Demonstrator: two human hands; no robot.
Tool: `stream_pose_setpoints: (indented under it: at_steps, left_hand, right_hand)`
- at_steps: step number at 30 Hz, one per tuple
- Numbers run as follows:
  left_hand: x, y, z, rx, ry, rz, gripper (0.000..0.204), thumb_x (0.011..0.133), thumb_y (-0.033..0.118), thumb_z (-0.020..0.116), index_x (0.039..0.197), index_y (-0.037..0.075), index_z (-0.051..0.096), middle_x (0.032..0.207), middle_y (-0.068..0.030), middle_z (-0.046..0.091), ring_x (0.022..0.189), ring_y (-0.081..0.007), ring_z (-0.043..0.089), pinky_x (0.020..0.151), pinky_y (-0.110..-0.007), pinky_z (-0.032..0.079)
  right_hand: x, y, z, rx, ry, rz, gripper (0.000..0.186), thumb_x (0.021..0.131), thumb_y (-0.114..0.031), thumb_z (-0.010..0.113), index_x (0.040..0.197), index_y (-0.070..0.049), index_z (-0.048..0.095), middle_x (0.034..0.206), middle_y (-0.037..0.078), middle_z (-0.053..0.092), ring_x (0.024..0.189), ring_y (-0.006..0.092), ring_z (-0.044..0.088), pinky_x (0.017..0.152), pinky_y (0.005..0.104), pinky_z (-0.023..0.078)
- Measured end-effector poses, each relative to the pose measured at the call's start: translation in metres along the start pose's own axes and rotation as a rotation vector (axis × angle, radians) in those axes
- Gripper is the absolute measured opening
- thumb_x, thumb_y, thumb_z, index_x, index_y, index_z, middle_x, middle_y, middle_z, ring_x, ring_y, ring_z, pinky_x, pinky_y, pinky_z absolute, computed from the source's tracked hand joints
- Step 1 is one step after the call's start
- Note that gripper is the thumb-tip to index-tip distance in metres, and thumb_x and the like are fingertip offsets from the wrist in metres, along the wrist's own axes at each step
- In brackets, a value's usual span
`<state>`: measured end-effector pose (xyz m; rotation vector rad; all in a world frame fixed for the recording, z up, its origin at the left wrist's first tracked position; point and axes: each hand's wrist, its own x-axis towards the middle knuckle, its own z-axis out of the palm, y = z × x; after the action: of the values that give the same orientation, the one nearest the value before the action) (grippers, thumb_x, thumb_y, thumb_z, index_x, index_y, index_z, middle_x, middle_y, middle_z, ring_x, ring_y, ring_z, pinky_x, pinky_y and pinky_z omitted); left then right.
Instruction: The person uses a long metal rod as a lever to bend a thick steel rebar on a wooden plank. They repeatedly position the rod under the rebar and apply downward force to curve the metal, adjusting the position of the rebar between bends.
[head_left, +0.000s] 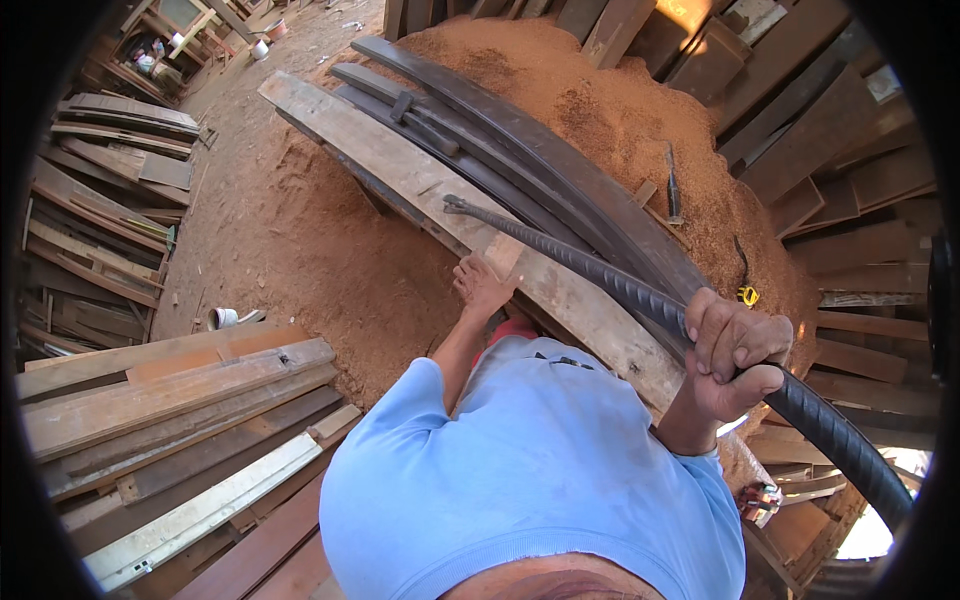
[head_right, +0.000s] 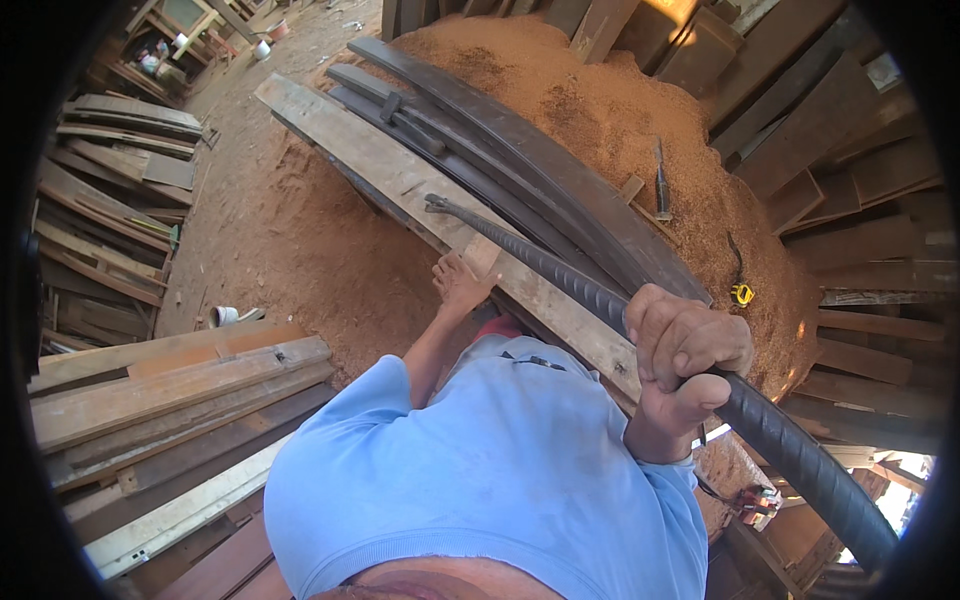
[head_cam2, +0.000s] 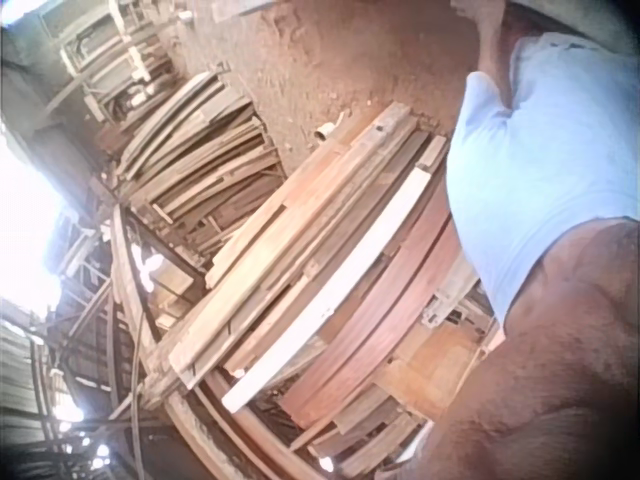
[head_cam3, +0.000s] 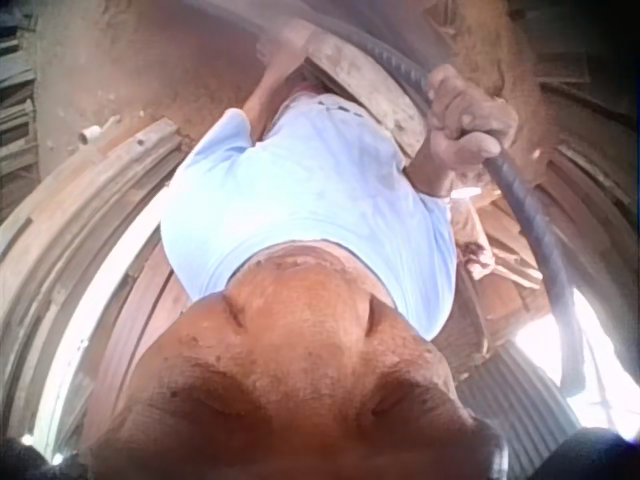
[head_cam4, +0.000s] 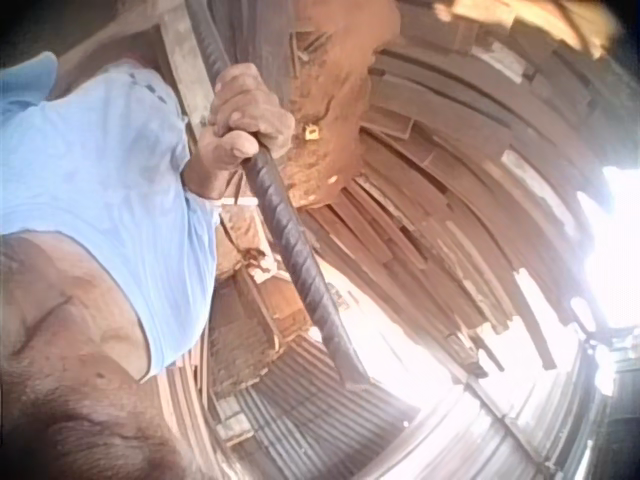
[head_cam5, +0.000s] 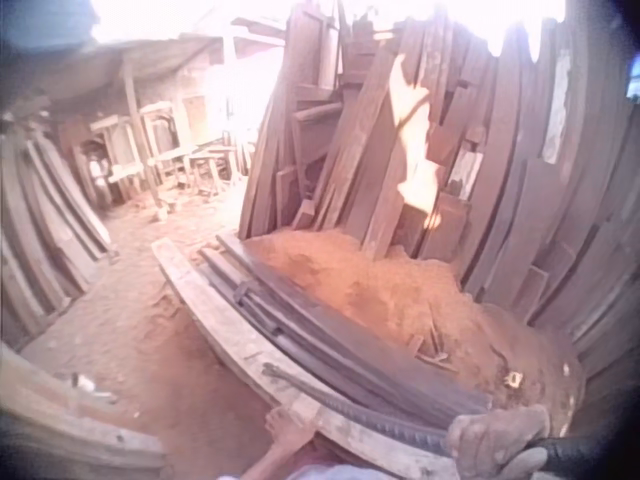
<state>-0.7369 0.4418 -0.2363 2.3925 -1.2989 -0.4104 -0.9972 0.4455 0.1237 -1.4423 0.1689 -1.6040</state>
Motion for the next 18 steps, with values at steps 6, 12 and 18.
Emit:
stream_pose_setpoints:
  at_steps: [6, 12, 18]
  left_hand:
    - [0.042, -0.026, 0.023, -0.036, -0.01, -0.015, 0.087, 0.071, 0.043, 0.085, 0.131, -0.005, 0.044, 0.126, -0.0283, 0.051, 0.12, -0.046, 0.049, 0.102, -0.055, 0.043]
    - [0.07, -0.047, -0.012, 0.018, -0.015, 0.098, 0.084, 0.072, 0.04, 0.085, 0.133, -0.003, 0.045, 0.126, -0.0276, 0.052, 0.121, -0.0451, 0.049, 0.102, -0.054, 0.043]
    - [0.06, -0.03, -0.025, 0.056, 0.015, 0.094, 0.101, 0.072, 0.043, 0.086, 0.148, -0.001, 0.034, 0.143, -0.0286, 0.043, 0.132, -0.0451, 0.042, 0.111, -0.054, 0.033]
  right_hand:
    - [0.02, 0.008, 0.016, -0.011, -0.004, -0.02, 0.044, 0.099, -0.053, 0.06, 0.09, -0.012, 0.048, 0.052, -0.008, 0.037, 0.041, 0.0065, 0.037, 0.056, 0.0307, 0.039]
    - [0.022, 0.009, 0.006, -0.005, -0.038, -0.035, 0.042, 0.1, -0.054, 0.059, 0.093, -0.013, 0.048, 0.053, -0.008, 0.038, 0.043, 0.006, 0.036, 0.057, 0.0307, 0.039]
    - [-0.005, 0.007, -0.014, -0.037, 0.072, -0.01, 0.037, 0.103, -0.048, 0.056, 0.092, -0.014, 0.049, 0.053, -0.008, 0.037, 0.045, 0.0061, 0.036, 0.059, 0.0307, 0.039]
